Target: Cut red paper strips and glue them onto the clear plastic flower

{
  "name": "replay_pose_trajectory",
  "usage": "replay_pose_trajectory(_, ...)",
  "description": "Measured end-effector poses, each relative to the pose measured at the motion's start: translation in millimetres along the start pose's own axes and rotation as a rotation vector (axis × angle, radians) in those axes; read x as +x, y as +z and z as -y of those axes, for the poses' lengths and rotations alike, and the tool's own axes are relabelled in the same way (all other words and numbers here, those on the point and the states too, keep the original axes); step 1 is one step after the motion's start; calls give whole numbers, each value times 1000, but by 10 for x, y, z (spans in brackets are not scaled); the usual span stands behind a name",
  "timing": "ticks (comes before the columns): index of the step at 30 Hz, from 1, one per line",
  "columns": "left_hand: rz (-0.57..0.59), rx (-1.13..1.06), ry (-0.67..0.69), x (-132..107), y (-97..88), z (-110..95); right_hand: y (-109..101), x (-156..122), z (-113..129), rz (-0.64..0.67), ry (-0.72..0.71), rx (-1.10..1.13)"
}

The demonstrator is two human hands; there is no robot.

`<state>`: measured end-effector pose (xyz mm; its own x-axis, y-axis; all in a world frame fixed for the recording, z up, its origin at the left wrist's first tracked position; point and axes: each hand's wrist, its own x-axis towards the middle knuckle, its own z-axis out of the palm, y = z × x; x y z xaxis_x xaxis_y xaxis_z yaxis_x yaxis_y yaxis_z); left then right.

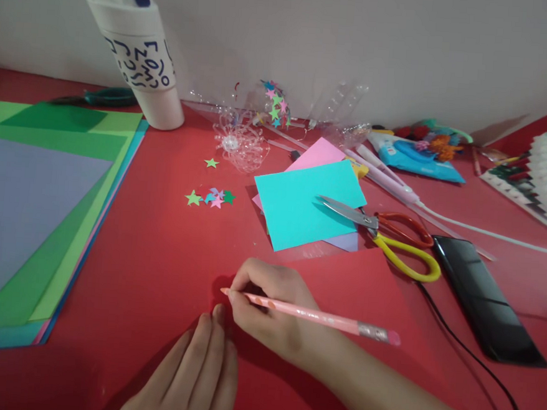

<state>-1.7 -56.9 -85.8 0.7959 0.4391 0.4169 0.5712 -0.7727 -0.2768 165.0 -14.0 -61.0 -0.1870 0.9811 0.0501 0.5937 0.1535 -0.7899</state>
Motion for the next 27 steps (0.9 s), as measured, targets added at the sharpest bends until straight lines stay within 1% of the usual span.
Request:
replay_pose_trajectory(8,7,-11,-6,7,-9,3,-3,0,21,14,10,11)
replay_pose_trajectory(11,17,-11,-2,8,-11,11,-4,-7,4,-13,-11,-12)
replay_pose_trajectory(15,2,5,2,15,-6,16,-5,-14,7,-39,-20,-33)
replay_pose_trajectory(22,-9,10,-4,34,-12,26,-16,-20,68,-88,17,-85)
replay_pose_trajectory(27,-2,9,7,32,-25,33,-16,-18,41,-112,33,-112)
